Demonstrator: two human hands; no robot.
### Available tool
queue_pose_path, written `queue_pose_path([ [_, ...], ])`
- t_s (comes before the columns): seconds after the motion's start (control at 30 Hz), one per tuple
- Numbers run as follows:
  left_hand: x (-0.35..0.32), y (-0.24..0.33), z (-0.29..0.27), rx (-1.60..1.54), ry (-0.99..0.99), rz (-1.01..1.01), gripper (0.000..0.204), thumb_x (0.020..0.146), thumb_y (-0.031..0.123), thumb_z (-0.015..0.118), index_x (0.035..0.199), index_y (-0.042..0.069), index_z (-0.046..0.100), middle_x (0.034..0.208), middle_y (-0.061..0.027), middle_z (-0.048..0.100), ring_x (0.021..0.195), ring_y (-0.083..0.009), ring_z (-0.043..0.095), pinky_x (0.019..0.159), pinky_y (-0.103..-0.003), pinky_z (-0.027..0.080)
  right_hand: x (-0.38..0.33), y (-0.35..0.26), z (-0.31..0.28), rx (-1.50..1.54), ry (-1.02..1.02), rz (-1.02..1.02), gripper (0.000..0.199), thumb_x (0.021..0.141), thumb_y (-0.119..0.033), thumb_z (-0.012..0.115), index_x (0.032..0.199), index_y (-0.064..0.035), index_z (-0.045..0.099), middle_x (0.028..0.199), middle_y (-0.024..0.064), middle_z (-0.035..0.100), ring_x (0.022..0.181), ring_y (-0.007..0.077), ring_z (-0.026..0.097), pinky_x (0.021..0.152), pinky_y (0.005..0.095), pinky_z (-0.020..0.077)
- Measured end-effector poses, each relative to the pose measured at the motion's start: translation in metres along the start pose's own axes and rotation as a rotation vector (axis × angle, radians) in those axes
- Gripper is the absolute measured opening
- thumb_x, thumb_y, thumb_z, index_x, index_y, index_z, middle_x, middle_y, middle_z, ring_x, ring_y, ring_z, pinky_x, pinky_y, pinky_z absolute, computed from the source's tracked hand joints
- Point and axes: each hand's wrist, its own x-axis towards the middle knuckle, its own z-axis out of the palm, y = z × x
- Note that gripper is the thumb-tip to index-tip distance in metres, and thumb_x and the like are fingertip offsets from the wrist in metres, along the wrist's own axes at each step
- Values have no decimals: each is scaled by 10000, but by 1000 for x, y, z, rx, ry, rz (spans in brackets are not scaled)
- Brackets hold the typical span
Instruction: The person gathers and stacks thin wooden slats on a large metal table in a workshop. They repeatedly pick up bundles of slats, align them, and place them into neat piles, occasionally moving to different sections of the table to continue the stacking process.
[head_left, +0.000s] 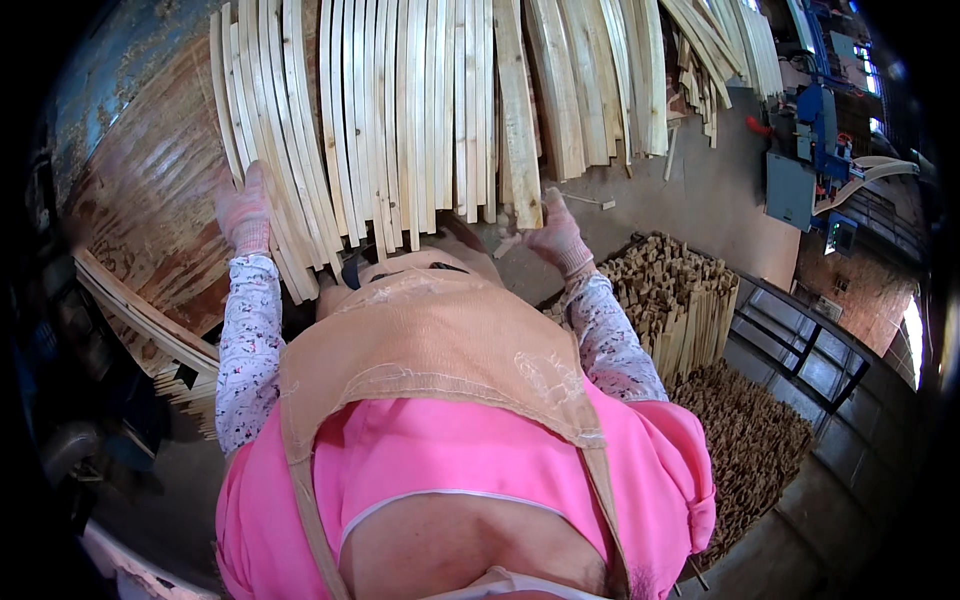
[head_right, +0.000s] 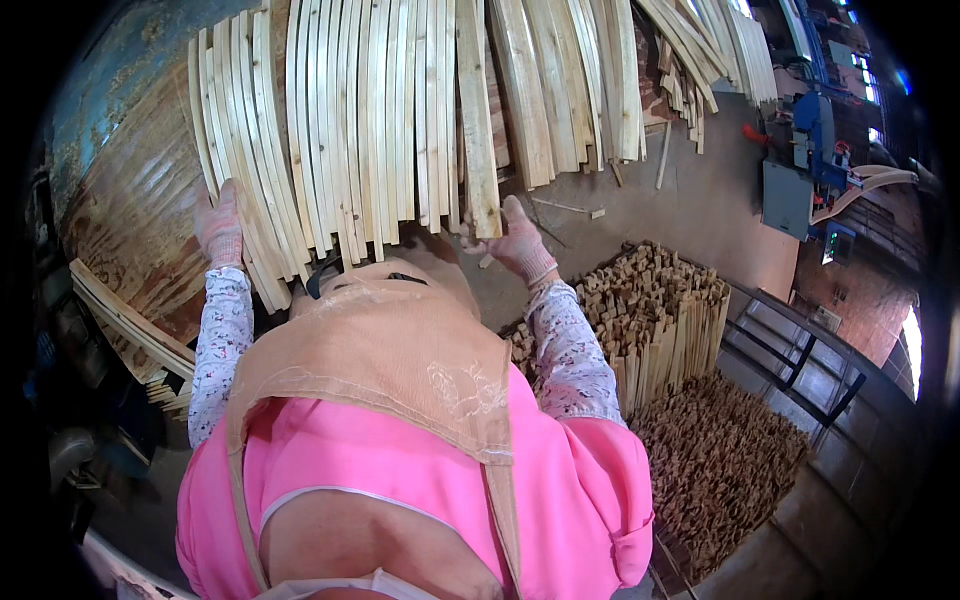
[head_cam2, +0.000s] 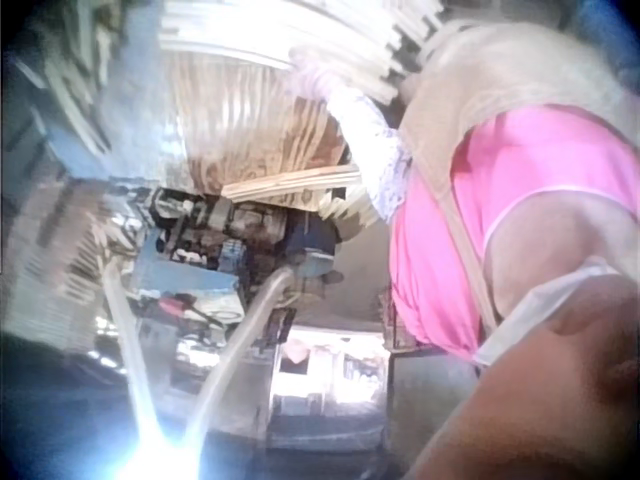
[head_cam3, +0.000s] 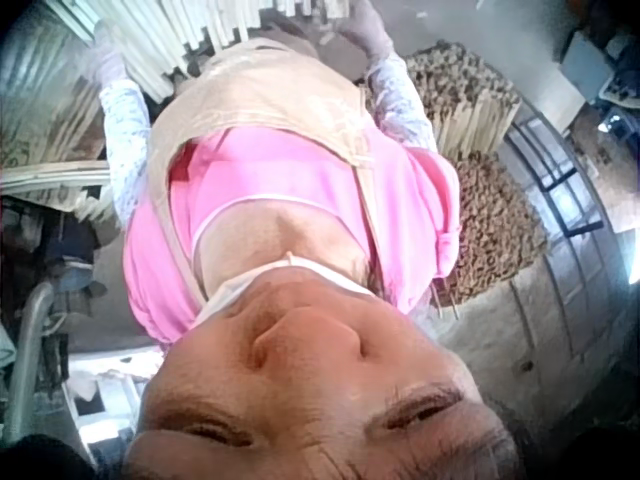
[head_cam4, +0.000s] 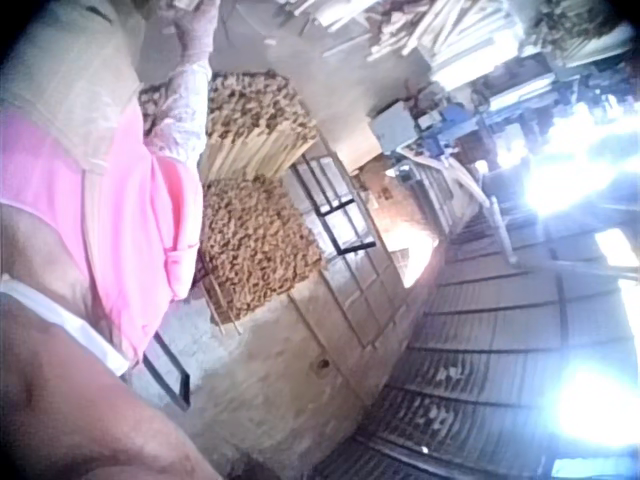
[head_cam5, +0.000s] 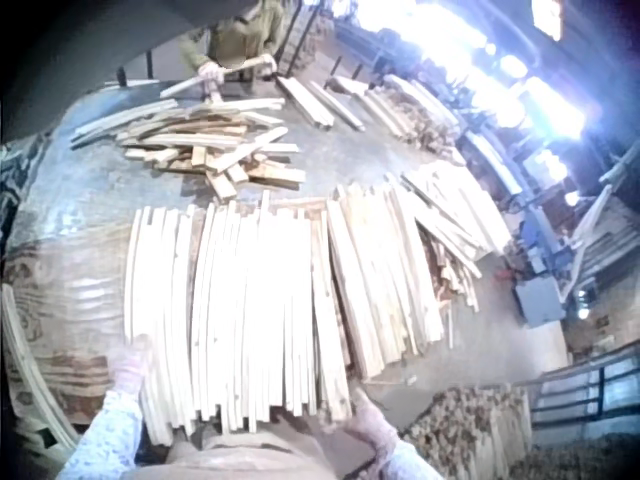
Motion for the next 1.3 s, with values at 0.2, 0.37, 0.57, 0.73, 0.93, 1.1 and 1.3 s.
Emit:
queue_pose_path([
  [0.2, 3, 1, 1, 81, -25, 3, 758, 910, 533, 718, 1425, -13, 615, 1442, -286, 616, 1351, -415, 577, 1152, -463, 426, -3, -35, 81, -583, 103, -224, 434, 1018, -266, 647, 1358, 3, 629, 989, 88, 723, 856, 206, 702, 789, 342, 580],
  [0.37, -29, -11, -18, -9, 172, 51, 869, 907, 619, 689, 1531, 38, 519, 1574, -251, 490, 1460, -384, 464, 1213, -463, 368, 5, -14, 81, -953, -59, -353, 472, 975, -201, 713, 1395, -2, 625, 983, 69, 741, 807, 192, 711, 761, 326, 576],
  [0.57, -159, 45, -148, 597, 451, 740, 848, 805, 532, 839, 1499, 144, 545, 1514, -194, 519, 1400, -455, 470, 1153, -666, 357, 16, -47, 191, -1951, -804, -451, 544, 942, -318, 737, 1433, -100, 650, 886, 214, 742, 764, 317, 741, 757, 421, 582],
  [0.73, -287, 12, -215, 837, 194, 468, 657, 741, 408, 829, 1335, 168, 680, 1439, -85, 586, 1339, -294, 529, 1212, -551, 332, 23, 3, 276, -2063, -1406, -558, 557, 901, -332, 740, 1429, -186, 640, 887, 229, 721, 825, 380, 727, 780, 462, 584],
  [0.93, -385, -120, -211, 681, 323, -53, 333, 865, 347, 747, 1144, 169, 712, 1092, -23, 696, 1049, -250, 655, 927, -436, 514, -5, 113, 380, -1931, -1725, -1118, 549, 835, -232, 790, 1356, -132, 645, 1165, 174, 724, 1031, 376, 700, 909, 484, 557],
  [1.1, -404, -319, -176, 53, 792, -718, 471, 973, 423, 692, 1295, 80, 683, 1260, -163, 719, 1201, -395, 651, 1021, -454, 513, -28, 206, 443, -1389, -1378, -1409, 572, 855, -133, 810, 1389, -43, 626, 1141, 140, 743, 1041, 360, 682, 937, 483, 537],
  [1.3, -312, -498, -161, -402, 825, -1167, 565, 1056, 473, 514, 1456, 82, 591, 1437, -243, 626, 1349, -422, 578, 1132, -469, 466, -61, 312, 453, -1874, -1816, -983, 526, 804, -173, 845, 1301, -65, 712, 1080, 162, 730, 979, 365, 705, 864, 452, 573],
])
